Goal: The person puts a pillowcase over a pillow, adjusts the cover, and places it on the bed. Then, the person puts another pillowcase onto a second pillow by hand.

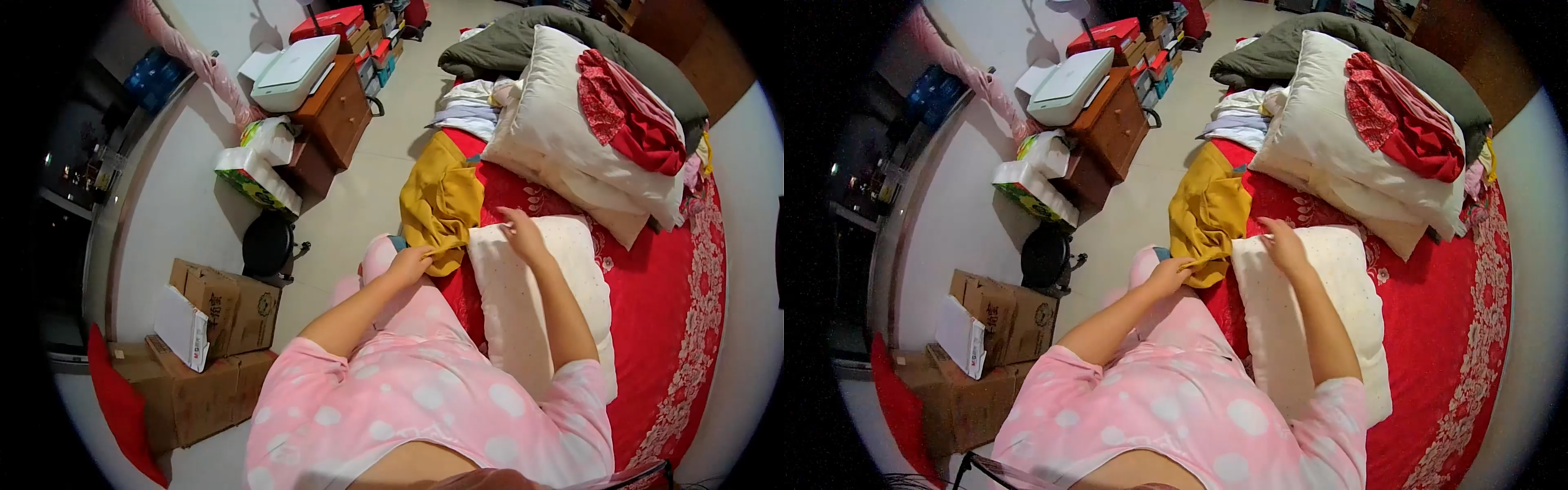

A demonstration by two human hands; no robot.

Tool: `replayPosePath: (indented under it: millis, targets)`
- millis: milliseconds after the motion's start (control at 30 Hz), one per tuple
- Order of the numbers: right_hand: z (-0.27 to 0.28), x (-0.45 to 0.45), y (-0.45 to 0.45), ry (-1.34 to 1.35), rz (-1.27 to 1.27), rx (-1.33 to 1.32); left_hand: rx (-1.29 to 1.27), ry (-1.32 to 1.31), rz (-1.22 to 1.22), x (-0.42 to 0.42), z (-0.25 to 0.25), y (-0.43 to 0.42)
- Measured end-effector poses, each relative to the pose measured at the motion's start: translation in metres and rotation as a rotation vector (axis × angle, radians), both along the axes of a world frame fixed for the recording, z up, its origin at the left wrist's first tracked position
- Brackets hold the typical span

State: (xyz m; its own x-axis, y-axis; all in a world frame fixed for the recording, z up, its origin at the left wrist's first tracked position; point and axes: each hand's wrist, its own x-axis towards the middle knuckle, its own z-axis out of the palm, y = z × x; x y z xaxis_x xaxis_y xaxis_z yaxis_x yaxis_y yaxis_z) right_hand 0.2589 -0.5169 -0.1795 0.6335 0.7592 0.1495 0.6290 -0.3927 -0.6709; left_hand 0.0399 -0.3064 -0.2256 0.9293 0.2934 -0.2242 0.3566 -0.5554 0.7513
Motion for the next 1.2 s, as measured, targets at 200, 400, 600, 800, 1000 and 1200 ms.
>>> replayPosePath:
  millis: [200,400,600,800,1000,1200]
  targets:
    - [-0.018,-0.027,0.111,-0.319,0.384,-0.073,-0.192,-0.214,0.155,-0.044,0.014,0.021]
    - [-0.062,-0.006,0.150,-0.350,0.424,-0.374,-0.291,-0.466,0.420,-0.077,0.037,0.049]
    - [-0.042,0.020,0.138,-0.373,0.173,-0.329,-0.313,-0.649,0.567,-0.077,0.041,0.085]
    - [0.011,0.080,0.131,-0.212,-0.060,0.064,-0.577,-0.615,0.611,-0.046,0.070,0.101]
    - [0.052,0.110,0.089,0.117,-0.222,0.416,-0.395,-0.406,0.371,0.003,0.087,0.073]
    - [-0.012,0.062,-0.010,-0.149,-0.302,-0.041,-0.434,-0.136,0.223,0.028,0.002,0.056]
